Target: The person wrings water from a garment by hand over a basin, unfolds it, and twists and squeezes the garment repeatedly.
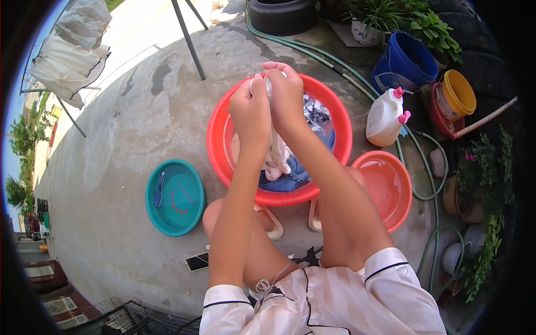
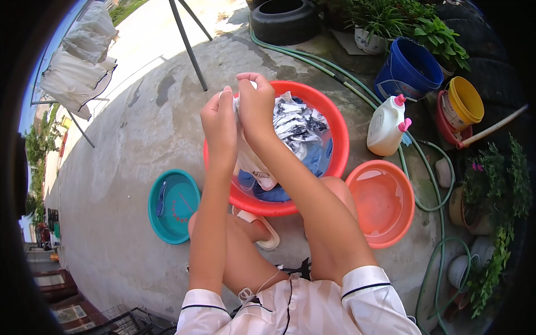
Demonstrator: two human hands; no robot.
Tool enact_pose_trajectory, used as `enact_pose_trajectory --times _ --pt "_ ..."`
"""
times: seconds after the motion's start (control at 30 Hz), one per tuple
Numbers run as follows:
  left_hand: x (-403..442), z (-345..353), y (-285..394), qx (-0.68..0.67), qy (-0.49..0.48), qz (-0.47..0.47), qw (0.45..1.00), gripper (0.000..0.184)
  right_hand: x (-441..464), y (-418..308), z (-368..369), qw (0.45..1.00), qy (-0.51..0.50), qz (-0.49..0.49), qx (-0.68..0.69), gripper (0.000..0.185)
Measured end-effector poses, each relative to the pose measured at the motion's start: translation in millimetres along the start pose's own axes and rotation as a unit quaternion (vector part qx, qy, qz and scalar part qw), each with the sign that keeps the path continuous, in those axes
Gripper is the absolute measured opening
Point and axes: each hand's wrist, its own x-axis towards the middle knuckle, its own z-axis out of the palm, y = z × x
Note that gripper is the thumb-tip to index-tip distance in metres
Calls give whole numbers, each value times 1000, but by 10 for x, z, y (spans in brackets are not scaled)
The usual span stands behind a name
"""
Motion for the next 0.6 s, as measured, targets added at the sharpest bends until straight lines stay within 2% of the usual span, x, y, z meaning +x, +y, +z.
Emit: enact_pose_trajectory --times 0.1,0.2,0.3,0.33,0.4,0.43,0.47,0.5,0.6 --pt "-79 60 8 33 -14 30 999 32 39 -43 -69 999 -4 42 -6 19" --pt "-2 16 -40 7 -1 6 1000 32 -63 -115 -31 999 -2 2 -52 19" --pt "157 -95 -56 -56 27 -35 997 32 -272 -181 97 993 -45 -79 -72 19" --pt "199 -126 -52 -81 35 -51 995 31 -308 -112 106 977 -64 -146 -144 19" --pt "200 -180 20 -108 47 -85 989 30 -381 -108 128 973 -82 -136 -167 18" --pt "197 -165 6 -108 40 -72 991 30 -399 -105 139 971 -91 -130 -178 18" --pt "190 -137 -19 -107 33 -58 992 30 -327 -33 143 972 -67 -167 -151 19" --pt "181 -106 -18 -106 26 -44 993 30 -269 -36 136 982 -53 -126 -130 19" --pt "60 -35 8 18 -4 -27 999 31 -68 -71 4 995 -37 -30 -87 20"
